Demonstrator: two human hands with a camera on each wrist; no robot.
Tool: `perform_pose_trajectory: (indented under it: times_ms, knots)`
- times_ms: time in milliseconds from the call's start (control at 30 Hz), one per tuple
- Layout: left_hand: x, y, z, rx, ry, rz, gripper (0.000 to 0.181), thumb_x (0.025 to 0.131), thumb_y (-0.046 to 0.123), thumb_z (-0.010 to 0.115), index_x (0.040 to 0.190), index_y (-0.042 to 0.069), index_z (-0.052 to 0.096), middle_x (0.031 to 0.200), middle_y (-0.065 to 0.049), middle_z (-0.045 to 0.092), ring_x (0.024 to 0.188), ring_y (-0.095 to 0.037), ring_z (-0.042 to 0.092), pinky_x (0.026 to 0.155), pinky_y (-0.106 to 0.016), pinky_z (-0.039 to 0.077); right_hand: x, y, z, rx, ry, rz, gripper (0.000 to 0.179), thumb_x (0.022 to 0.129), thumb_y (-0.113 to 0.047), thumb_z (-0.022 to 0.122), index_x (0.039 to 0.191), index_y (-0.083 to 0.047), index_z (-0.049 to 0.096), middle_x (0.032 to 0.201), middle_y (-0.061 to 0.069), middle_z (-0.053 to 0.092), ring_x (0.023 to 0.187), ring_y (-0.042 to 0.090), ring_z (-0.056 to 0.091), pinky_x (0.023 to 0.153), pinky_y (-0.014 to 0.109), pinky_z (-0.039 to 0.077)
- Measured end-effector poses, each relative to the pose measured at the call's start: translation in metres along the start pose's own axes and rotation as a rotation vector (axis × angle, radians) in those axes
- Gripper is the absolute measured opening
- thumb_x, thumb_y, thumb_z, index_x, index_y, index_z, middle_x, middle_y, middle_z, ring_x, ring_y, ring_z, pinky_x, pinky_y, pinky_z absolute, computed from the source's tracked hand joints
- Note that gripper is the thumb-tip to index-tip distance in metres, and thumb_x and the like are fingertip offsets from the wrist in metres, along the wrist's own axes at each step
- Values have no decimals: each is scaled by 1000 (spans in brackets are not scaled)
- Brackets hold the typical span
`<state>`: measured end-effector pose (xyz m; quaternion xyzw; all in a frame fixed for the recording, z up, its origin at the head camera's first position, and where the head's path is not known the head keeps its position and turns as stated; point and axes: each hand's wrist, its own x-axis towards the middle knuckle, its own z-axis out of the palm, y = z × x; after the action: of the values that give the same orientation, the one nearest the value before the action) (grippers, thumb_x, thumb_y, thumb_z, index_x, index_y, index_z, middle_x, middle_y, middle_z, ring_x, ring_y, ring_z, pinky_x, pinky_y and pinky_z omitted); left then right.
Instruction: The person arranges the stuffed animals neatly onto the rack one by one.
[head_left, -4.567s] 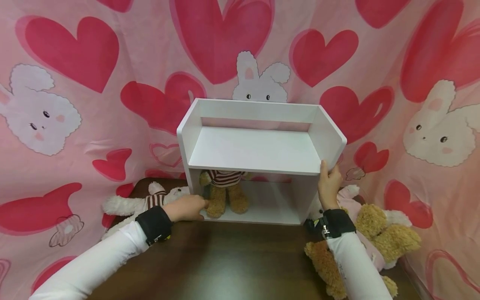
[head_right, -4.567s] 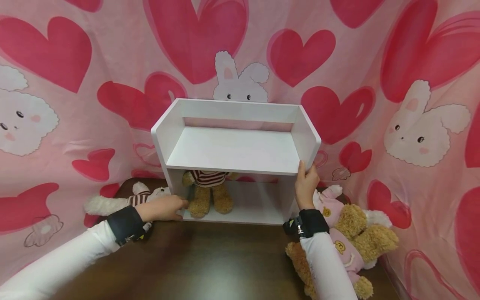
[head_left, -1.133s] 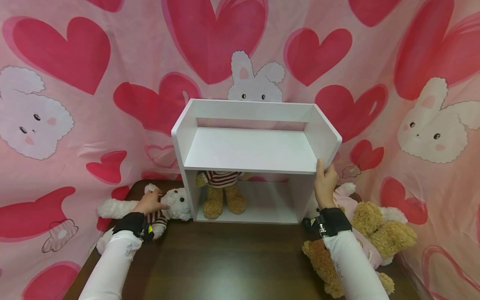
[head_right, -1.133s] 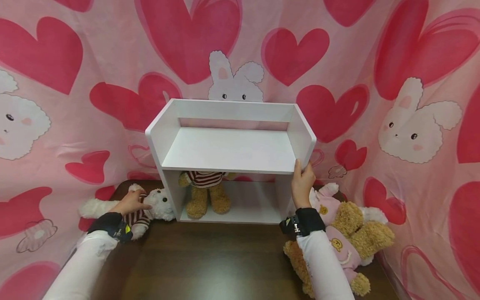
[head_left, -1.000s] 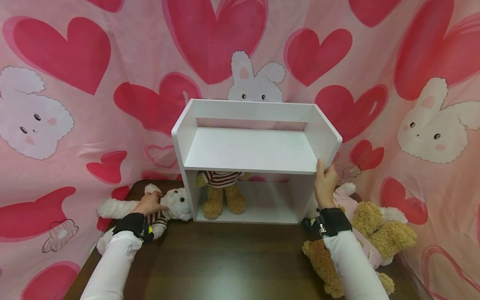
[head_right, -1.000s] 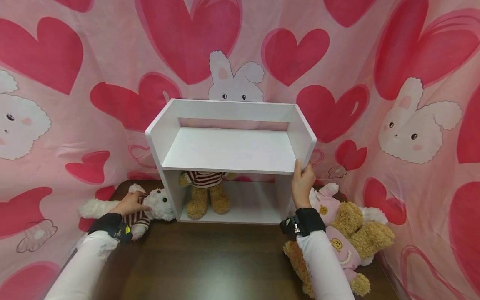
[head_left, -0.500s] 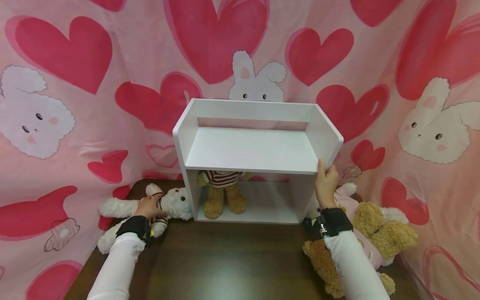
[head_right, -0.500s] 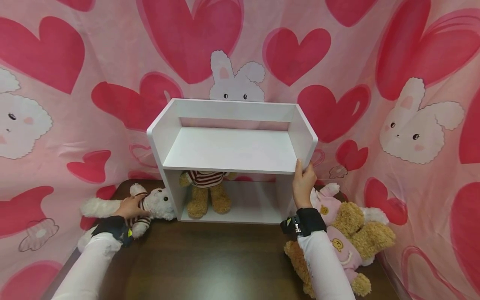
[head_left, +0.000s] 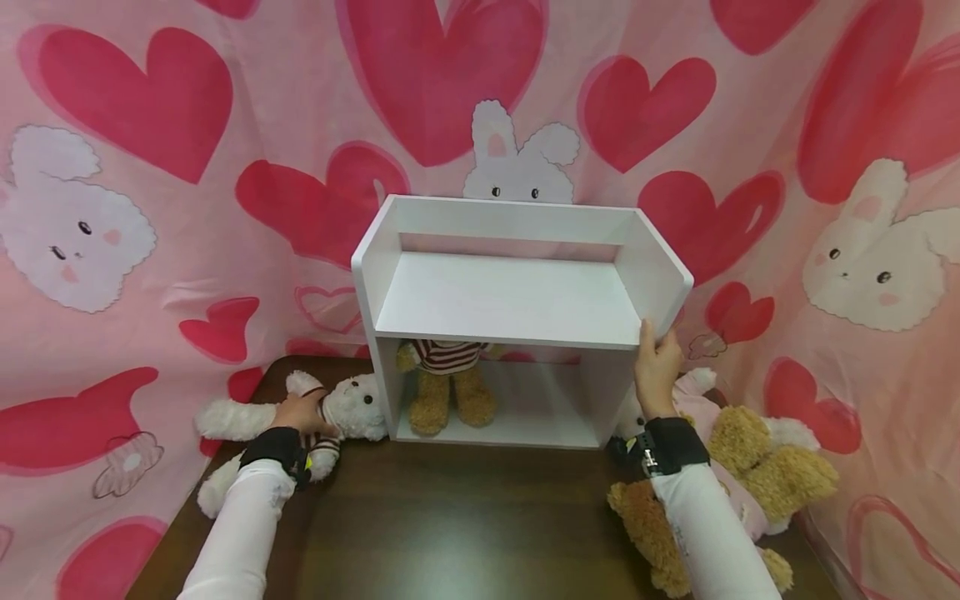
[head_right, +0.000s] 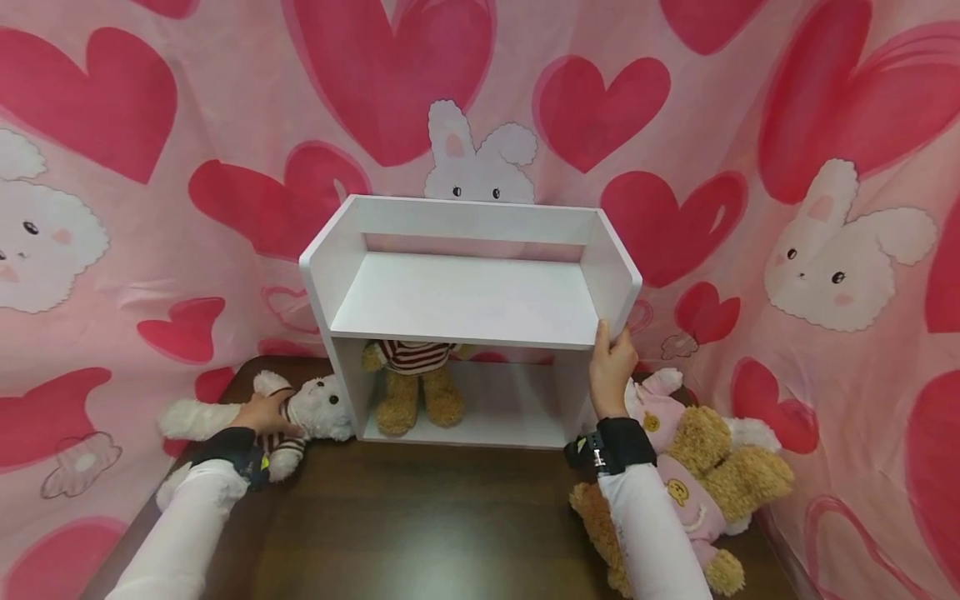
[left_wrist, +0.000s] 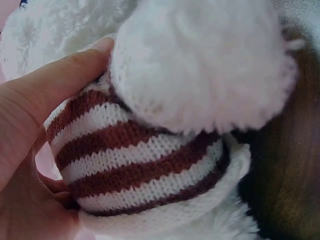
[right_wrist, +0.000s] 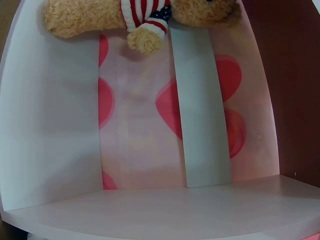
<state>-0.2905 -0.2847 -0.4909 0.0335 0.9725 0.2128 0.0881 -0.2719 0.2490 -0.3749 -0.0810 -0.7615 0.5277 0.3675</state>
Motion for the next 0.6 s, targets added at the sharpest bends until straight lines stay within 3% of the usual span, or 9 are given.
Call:
perform_pose_trajectory:
  times_ms: [133, 400, 600]
  knots:
    - [-3, 4, 2, 16, -20, -38, 96, 56, 45, 82, 128, -4, 43, 117, -39, 43, 110, -59, 31, 90, -70, 19, 0, 1, -1, 5, 4, 5, 46, 95, -33, 46, 121, 5, 50, 121, 21, 54, 109, 27, 50, 96, 49, 37]
    - [-1, -4, 14, 123, 13, -26, 98, 55, 46, 81, 129, -3, 42, 119, -33, 49, 103, -53, 45, 83, -62, 34, -1, 2, 0, -2, -6, 14, 48, 95, -34, 45, 120, 6, 50, 121, 21, 54, 109, 27, 50, 96, 49, 37]
    - [-2, -6, 25, 116, 60, -96, 100, 52, 49, 81, 130, 0, 42, 119, -37, 45, 104, -58, 37, 85, -65, 29, 0, 2, 0, -12, 9, -1, 47, 95, -34, 45, 117, 8, 51, 117, 23, 56, 106, 29, 50, 94, 50, 38]
